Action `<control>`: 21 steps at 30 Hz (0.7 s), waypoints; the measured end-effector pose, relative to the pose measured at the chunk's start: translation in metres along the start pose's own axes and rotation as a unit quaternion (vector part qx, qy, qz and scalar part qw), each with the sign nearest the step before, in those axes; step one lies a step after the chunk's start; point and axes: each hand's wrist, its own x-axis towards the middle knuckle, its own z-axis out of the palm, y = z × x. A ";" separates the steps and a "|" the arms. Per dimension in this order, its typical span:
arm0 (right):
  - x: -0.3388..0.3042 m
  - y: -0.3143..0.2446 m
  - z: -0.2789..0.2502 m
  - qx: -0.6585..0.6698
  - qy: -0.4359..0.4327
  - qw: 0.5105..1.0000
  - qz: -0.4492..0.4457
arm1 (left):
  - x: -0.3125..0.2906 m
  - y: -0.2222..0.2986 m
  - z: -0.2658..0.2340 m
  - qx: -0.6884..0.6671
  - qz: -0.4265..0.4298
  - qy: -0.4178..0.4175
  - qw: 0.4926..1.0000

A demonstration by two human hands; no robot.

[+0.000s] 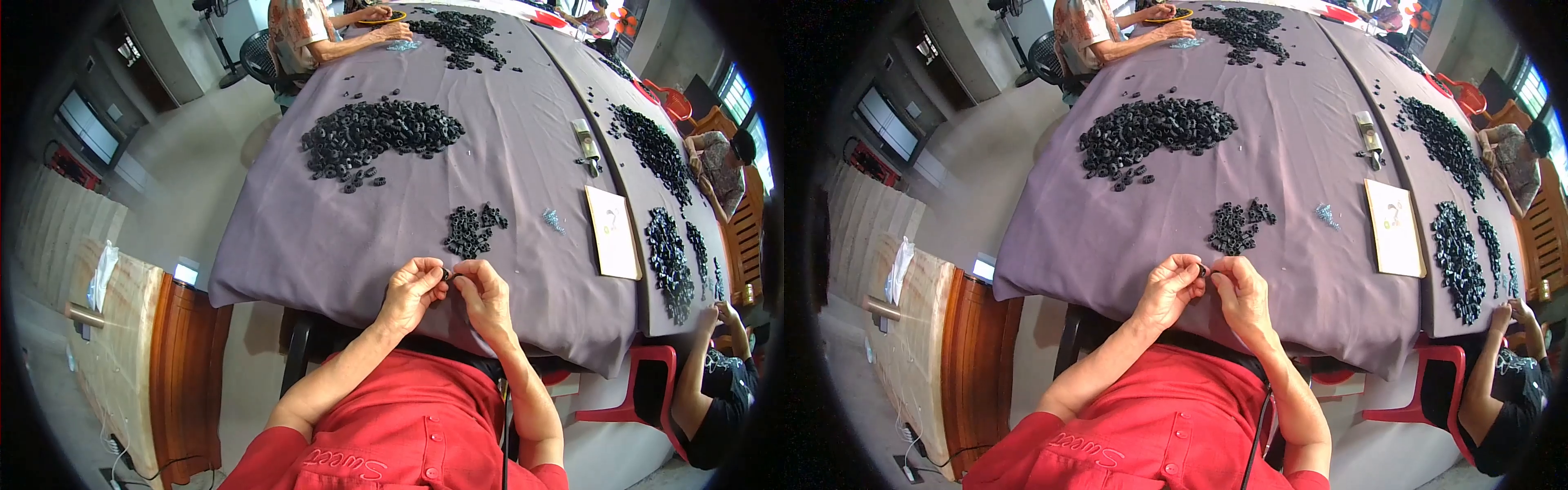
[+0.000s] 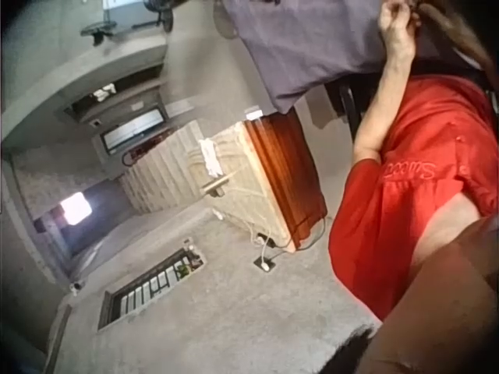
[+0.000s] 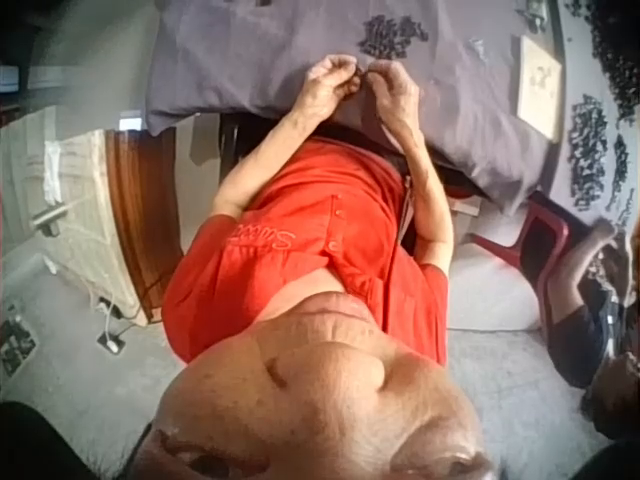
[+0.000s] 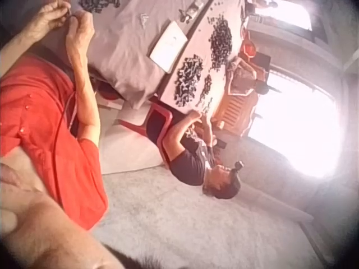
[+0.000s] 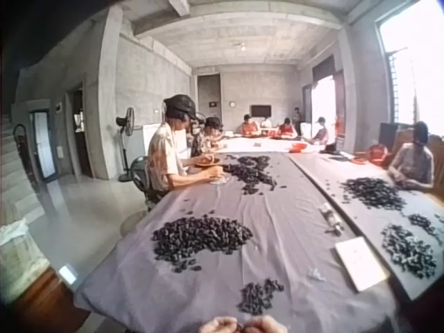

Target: The person picks up a black plastic part and a metal screw by hand, fits the screw into the part, and places the assembled piece onto the table. After repeating this process, the person clears a space on the table and pours a bag of metal screws onto the surface.

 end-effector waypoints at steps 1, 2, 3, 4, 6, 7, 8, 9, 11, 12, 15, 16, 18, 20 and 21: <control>0.000 0.000 0.000 -0.033 0.002 0.999 -0.025 | 0.000 0.000 0.000 0.000 0.002 0.000 1.000; 0.001 0.000 0.000 -0.066 0.005 0.996 -0.051 | 0.000 0.001 0.000 -0.001 0.005 -0.007 1.000; 0.000 0.000 0.000 -0.067 0.005 0.996 -0.052 | 0.000 0.001 0.000 -0.002 0.007 -0.016 1.000; -0.001 0.000 0.001 -0.032 -0.008 0.999 -0.010 | 0.000 0.001 0.000 -0.002 0.007 -0.017 1.000; -0.004 0.005 0.003 0.013 -0.034 0.999 0.035 | -0.002 0.000 -0.001 0.006 -0.002 -0.018 1.000; -0.005 0.007 0.003 0.013 -0.033 0.999 0.035 | -0.002 0.001 0.001 0.003 0.004 -0.022 1.000; -0.006 0.007 0.003 0.034 -0.032 0.998 0.048 | -0.001 0.001 0.000 0.003 0.004 -0.023 1.000; -0.006 0.006 0.003 0.054 -0.031 0.996 0.062 | -0.001 0.000 -0.001 0.009 0.004 -0.021 1.000; -0.003 0.005 0.003 0.075 -0.026 0.994 0.072 | 0.000 0.000 -0.002 0.016 0.005 -0.019 1.000; -0.002 0.005 0.004 0.096 -0.020 0.992 0.083 | 0.000 0.002 0.001 0.015 0.007 -0.020 1.000; -0.004 0.002 0.005 0.124 -0.008 0.987 0.098 | -0.001 0.001 0.001 0.017 0.015 -0.018 1.000; -0.003 0.001 0.004 0.124 -0.007 0.987 0.098 | -0.001 0.000 0.000 0.018 0.021 -0.014 1.000; -0.001 -0.001 0.002 0.118 -0.028 0.985 0.125 | 0.001 -0.001 -0.004 0.017 0.022 -0.022 0.999; -0.001 0.003 0.001 0.122 -0.038 0.984 0.124 | 0.003 -0.001 -0.006 0.016 0.025 -0.031 0.999; -0.002 0.005 0.001 0.126 -0.047 0.983 0.125 | 0.003 -0.002 -0.006 0.014 0.022 -0.029 0.999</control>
